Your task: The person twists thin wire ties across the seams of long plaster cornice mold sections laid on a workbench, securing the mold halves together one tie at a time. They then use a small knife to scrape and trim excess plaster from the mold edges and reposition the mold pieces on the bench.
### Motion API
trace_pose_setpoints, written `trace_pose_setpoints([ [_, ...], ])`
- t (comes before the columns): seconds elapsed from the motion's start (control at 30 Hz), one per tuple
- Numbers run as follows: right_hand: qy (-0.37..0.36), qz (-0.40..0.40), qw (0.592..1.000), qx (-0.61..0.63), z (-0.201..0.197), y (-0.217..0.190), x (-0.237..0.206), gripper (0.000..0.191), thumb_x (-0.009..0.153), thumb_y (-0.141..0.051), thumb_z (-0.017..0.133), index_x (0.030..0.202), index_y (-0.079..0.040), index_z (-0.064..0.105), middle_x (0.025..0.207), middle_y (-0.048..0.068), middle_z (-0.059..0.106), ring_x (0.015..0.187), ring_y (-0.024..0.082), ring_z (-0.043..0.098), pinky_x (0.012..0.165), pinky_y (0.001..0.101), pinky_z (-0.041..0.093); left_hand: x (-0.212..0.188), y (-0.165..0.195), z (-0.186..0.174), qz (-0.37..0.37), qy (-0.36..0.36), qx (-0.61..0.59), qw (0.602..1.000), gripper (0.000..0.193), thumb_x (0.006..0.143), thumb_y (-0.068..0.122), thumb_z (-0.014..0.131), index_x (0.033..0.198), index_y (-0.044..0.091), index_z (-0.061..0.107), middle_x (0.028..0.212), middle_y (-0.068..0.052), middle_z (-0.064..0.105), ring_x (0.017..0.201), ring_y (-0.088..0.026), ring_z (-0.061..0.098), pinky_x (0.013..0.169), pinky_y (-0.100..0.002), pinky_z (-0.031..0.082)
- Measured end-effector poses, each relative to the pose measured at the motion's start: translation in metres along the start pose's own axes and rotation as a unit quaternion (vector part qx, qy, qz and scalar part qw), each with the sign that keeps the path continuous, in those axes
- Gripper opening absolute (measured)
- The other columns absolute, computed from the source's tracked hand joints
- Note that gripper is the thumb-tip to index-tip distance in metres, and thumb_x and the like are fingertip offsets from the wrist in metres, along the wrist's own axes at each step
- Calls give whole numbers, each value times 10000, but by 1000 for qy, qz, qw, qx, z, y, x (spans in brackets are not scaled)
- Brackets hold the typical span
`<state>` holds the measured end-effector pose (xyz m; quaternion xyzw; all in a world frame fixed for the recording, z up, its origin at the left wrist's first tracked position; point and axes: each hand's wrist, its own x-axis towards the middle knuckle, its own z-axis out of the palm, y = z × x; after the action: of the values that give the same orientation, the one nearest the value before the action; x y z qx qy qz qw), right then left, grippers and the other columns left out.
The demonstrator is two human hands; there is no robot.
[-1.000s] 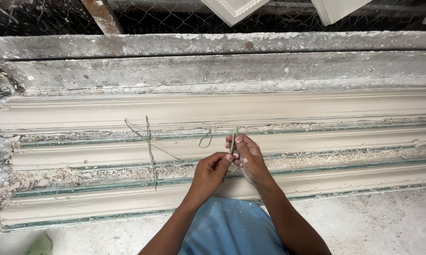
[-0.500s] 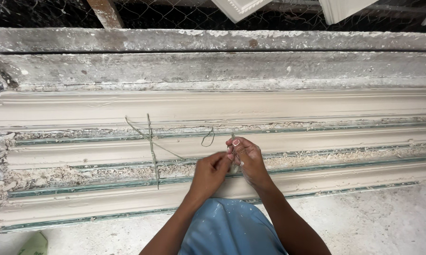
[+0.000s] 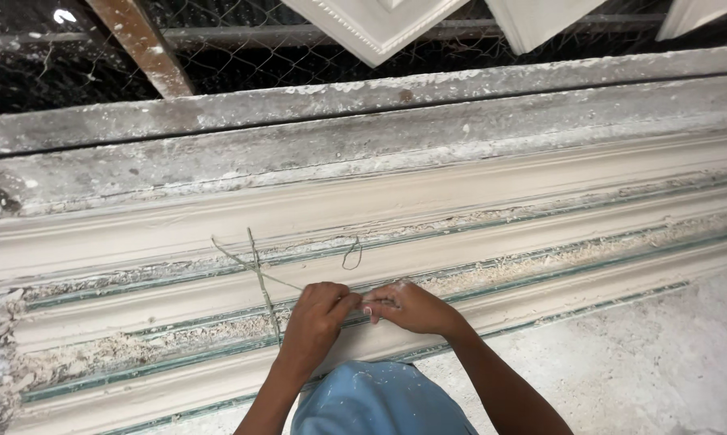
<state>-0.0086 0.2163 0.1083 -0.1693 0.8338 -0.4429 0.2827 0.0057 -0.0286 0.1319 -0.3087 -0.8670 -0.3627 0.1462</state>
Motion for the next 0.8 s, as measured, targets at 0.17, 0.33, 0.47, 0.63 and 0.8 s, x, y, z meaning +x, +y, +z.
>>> trace_pose_setpoints([
  [0.17, 69, -33, 905, 419, -6, 2, -7, 502, 993, -68, 561, 1495, -60, 545, 1358, 144, 683, 928, 253, 574, 824, 455, 441, 0, 2, 3, -120, 108, -104, 981, 169, 895, 3, 654, 1027, 68, 736, 950, -91, 648, 862, -259, 648, 756, -377, 517],
  [0.33, 127, -73, 936, 321, 32, -9, 3, 433, 1044, -250, 482, 1430, -64, 539, 1522, 132, 525, 1407, 201, 499, 1181, 398, 404, 12, 21, 33, -287, 113, -321, 895, 118, 990, 126, 654, 994, 24, 712, 894, -63, 639, 734, -122, 571, 606, -276, 472],
  [0.47, 267, -103, 902, 323, 64, -11, 12, 337, 1084, -257, 555, 1187, 31, 697, 1439, 198, 626, 1319, 243, 591, 1143, 410, 440, 9, 25, 43, -276, 120, -361, 883, 136, 992, 130, 666, 1009, 3, 712, 894, -64, 641, 729, -112, 546, 648, -269, 471],
  [0.63, 277, -100, 886, 359, 68, -1, 18, 304, 1036, -239, 610, 1188, 7, 702, 1282, 160, 708, 1190, 211, 668, 1029, 373, 536, -4, 18, 26, -243, 88, -318, 912, 143, 969, 89, 657, 1049, 18, 751, 901, -70, 641, 741, -146, 618, 650, -290, 516],
  [0.8, 281, -88, 884, 362, 72, 4, 29, 331, 1058, -236, 637, 1230, 39, 709, 1078, 125, 722, 1050, 147, 663, 989, 312, 533, -8, 17, 11, -170, 82, -176, 966, 127, 920, 54, 692, 1022, 24, 761, 934, -106, 656, 783, -254, 643, 694, -371, 511],
])
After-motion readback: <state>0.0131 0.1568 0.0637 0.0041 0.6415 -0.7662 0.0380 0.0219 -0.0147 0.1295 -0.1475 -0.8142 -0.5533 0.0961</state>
